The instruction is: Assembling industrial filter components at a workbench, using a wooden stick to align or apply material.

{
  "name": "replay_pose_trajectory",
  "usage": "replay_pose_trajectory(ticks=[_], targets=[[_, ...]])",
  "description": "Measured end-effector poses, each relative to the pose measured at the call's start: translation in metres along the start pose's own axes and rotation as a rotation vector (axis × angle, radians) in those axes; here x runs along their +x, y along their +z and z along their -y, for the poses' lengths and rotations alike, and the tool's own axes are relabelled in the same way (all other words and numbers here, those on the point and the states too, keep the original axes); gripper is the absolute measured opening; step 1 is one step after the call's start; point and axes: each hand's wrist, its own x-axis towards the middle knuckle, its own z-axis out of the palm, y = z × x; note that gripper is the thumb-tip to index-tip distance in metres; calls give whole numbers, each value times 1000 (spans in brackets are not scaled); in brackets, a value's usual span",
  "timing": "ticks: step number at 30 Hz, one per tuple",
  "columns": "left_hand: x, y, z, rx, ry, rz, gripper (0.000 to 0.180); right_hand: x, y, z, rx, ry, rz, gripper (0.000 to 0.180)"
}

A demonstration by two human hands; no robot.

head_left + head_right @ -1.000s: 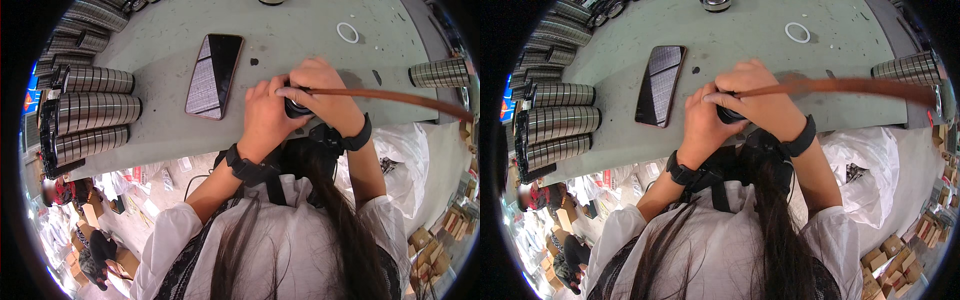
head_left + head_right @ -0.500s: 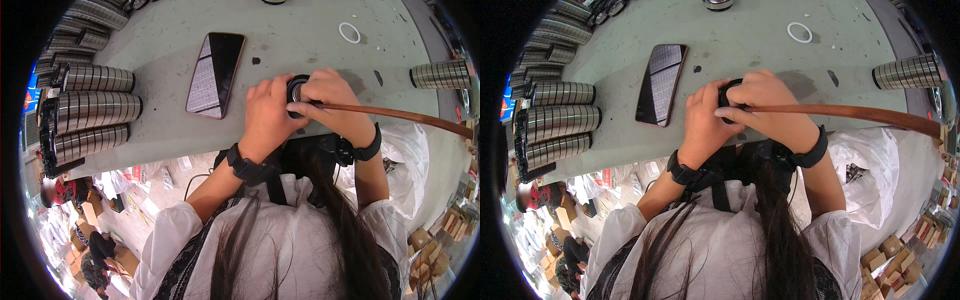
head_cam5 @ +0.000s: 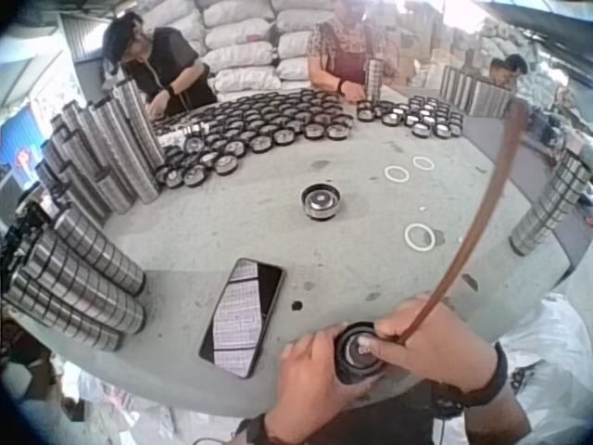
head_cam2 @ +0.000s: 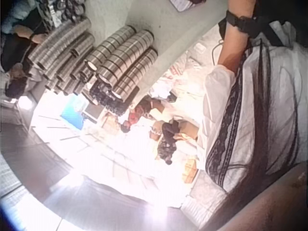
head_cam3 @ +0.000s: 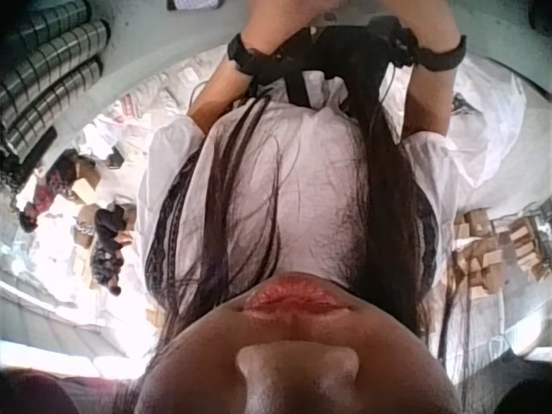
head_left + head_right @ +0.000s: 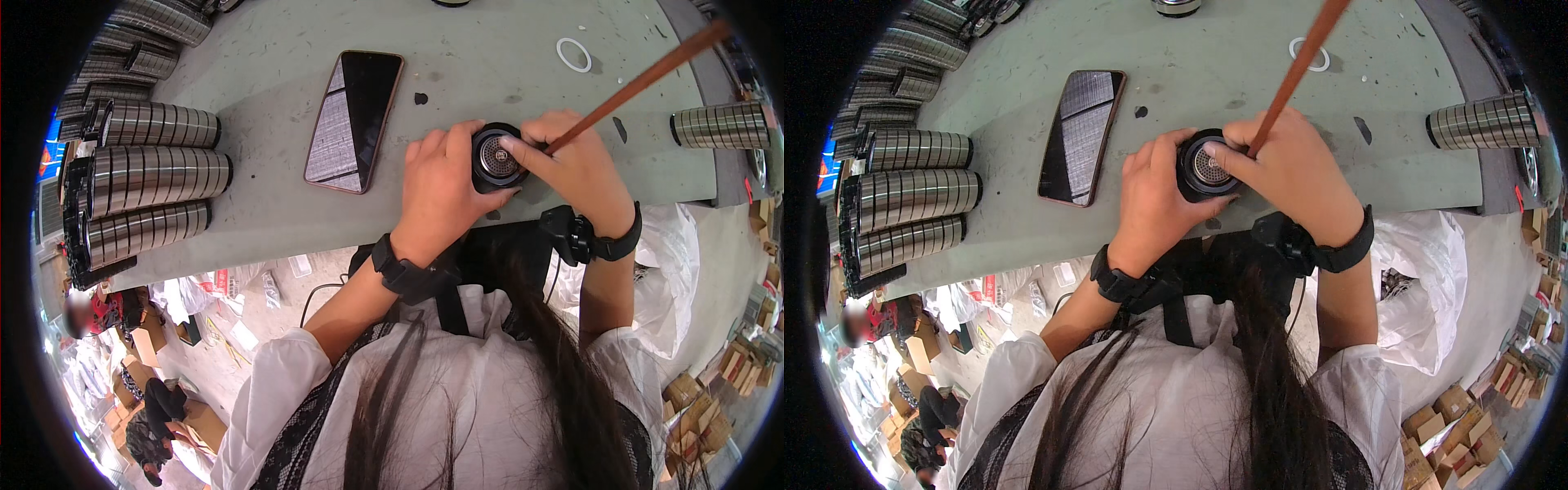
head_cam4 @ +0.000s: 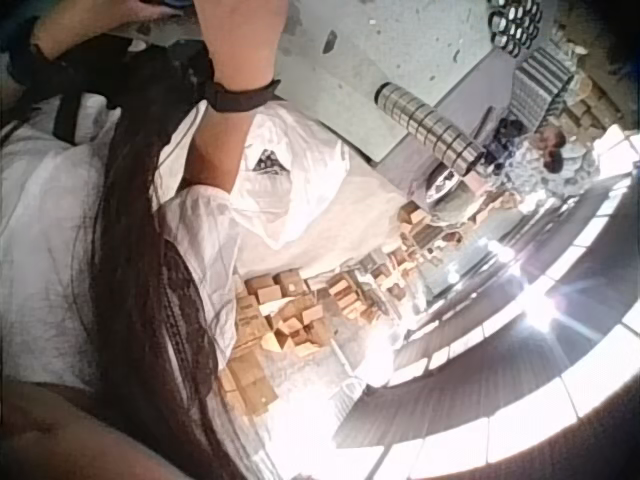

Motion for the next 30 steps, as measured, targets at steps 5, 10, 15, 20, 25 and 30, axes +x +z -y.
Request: replay_pose_trajectory(ticks=[5,10,15,20,25,30], targets=[[-2,0,-2,5,2,10,69,5,3,1,-34,57,-68,32],[-5,4,-4,3,14,-6,71,6,16,-10,-122,-59,-248,31],[2,9,2,6,20,-9,72,21,23,-17,-111,-161,-256,29],[3,-5,-1,24,-25,0,70,34,17,5,-178,-322,-152,23],[-3,3,3,-74,3,-6,71,21,25,-6,116,-301,-77,18],[-10,-16,2,-120,-26,-47,72,-7,22,-11,839,273,-487,20]])
